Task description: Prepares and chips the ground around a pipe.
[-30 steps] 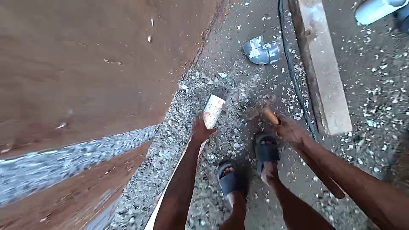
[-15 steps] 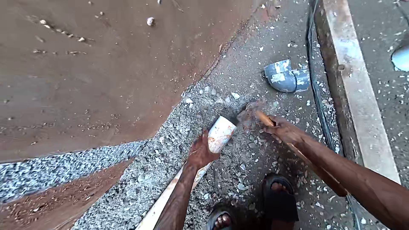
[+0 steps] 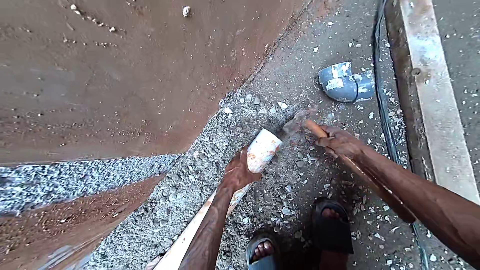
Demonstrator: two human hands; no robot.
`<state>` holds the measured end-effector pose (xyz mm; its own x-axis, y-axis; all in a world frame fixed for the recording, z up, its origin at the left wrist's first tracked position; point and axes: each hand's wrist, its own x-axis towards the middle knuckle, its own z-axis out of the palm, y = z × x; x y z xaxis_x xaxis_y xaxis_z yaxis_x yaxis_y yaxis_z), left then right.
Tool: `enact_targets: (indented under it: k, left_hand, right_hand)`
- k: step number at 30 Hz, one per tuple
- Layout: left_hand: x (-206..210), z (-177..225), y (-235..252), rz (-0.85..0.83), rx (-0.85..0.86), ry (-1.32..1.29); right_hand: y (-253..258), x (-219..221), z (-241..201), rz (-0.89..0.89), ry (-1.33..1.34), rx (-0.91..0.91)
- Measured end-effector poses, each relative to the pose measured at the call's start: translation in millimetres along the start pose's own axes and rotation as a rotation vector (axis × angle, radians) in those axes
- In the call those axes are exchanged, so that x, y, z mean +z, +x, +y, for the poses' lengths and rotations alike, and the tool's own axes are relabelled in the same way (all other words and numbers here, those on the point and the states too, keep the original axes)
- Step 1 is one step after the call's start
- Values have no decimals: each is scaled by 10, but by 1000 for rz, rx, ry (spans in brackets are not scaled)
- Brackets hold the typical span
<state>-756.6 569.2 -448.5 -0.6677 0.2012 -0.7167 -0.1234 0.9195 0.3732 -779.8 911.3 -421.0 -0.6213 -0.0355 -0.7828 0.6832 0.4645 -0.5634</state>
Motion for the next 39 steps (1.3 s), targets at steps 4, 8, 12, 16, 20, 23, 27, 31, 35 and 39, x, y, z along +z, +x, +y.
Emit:
enact_targets:
  k: [4,8,12,16,20,23,27,31,35,39]
  left_hand:
    - [-7,-12,-2,7,14,7]
    - [11,-52,-2,13,34,-23]
    - [9,-81,-23,10,33,-23]
    - [-3,-91,-3,23,40,-5]
    - [14,-107,-30,19,37,-9]
    - [0,-111,-35,27,37,-2]
    - [-12,-79,-35,21,37,-8]
    - [-9,-97,-61,20,34,2]
    - [-31,-94,-78,16,35,-12]
    - [-27,-102,-92,-8,24,5]
  right_hand:
    - [57,76,-58,49,-91,24]
    - [47,3,-163,-88,-208,10]
    - [78,151,-64,64,27,18]
    - [-2,108,-129,-120,-190,16]
    - [9,159,-39,8,32,-7]
    - [-28,221,-104,-28,-29,18]
    - [-28,96,-161,-116,-86,-27]
    - [31,260,-117,-30,100,-23]
    - [-35,192,-189,-163,3,-47]
    - [47,225,-86,46,153,-45]
